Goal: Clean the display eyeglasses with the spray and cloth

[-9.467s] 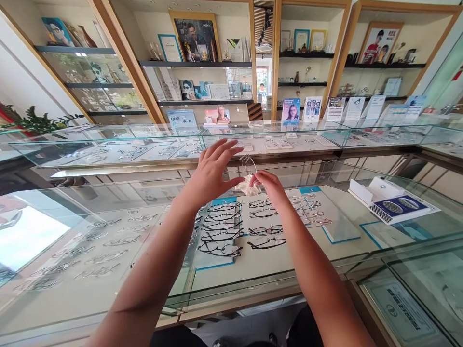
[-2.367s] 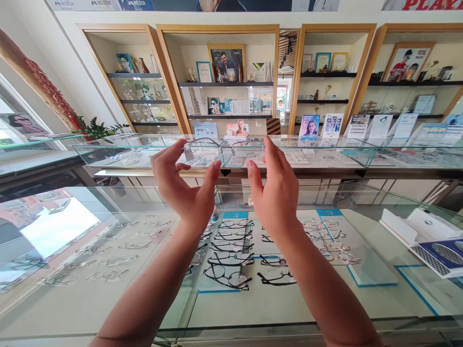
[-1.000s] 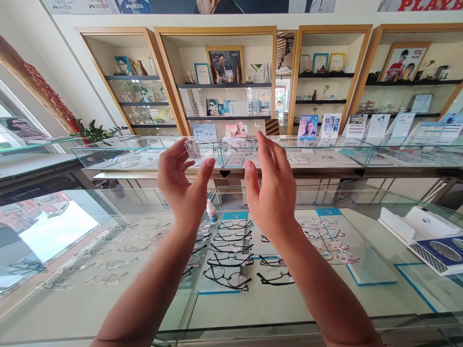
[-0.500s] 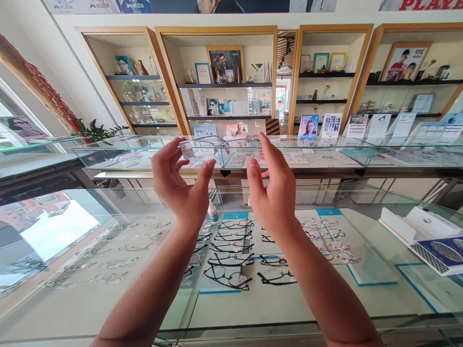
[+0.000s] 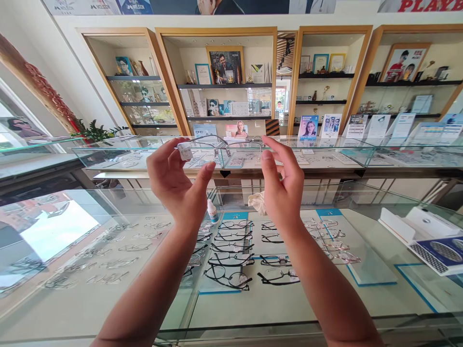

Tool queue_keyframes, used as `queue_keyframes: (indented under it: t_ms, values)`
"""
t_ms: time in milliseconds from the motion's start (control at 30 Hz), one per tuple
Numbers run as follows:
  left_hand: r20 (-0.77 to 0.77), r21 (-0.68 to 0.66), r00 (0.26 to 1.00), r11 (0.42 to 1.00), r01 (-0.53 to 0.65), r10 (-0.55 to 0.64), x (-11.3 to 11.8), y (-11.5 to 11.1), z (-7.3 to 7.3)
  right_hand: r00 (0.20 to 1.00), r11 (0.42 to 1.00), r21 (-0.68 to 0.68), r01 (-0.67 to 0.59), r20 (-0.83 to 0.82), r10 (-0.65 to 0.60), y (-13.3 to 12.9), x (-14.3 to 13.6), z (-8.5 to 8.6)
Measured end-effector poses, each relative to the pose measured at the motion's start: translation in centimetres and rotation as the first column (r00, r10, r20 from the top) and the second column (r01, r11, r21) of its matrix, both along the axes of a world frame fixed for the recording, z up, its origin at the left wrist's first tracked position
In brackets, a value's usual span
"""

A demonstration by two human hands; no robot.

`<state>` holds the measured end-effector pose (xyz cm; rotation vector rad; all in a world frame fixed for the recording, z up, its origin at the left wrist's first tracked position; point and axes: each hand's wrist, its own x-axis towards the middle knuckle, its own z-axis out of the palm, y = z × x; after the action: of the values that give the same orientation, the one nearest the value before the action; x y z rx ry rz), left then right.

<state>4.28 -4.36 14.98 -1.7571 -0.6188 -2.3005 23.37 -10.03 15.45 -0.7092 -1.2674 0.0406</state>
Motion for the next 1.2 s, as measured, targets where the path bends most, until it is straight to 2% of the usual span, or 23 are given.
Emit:
queue_keyframes:
  t_ms: [167,367,767,967,1200]
  values:
    - [-0.016,0.022,0.996,0.996,0.084,-0.084,0.0,0.3,-0.1,1.000,1.000,0.001,0.007,0.001,-0.007,0.0,0.1,0.3]
    - [-0.024,0.015,0.996,0.996,0.088,-0.087,0.0,0.2,-0.2,0.997,0.999,0.008,-0.038,-0.062,0.038,0.0,-0.1,0.4]
    - [-0.057,-0.087,0.972,0.971,0.223,-0.228,0.0,1.0,-0.4,0.997,0.997,-0.012,-0.076,-0.036,0.075,1.0,0.4,0.2]
    - [-0.048,-0.114,0.952,0.948,0.296,-0.303,0.2,0.7,-0.5,0.977,0.985,-0.051,-0.164,-0.145,0.155,1.0,0.3,0.4]
    - [-0.065,-0.173,0.966,0.957,0.235,-0.249,0.0,0.5,-0.4,0.978,0.984,-0.070,-0.165,-0.143,0.154,1.2,0.5,0.2]
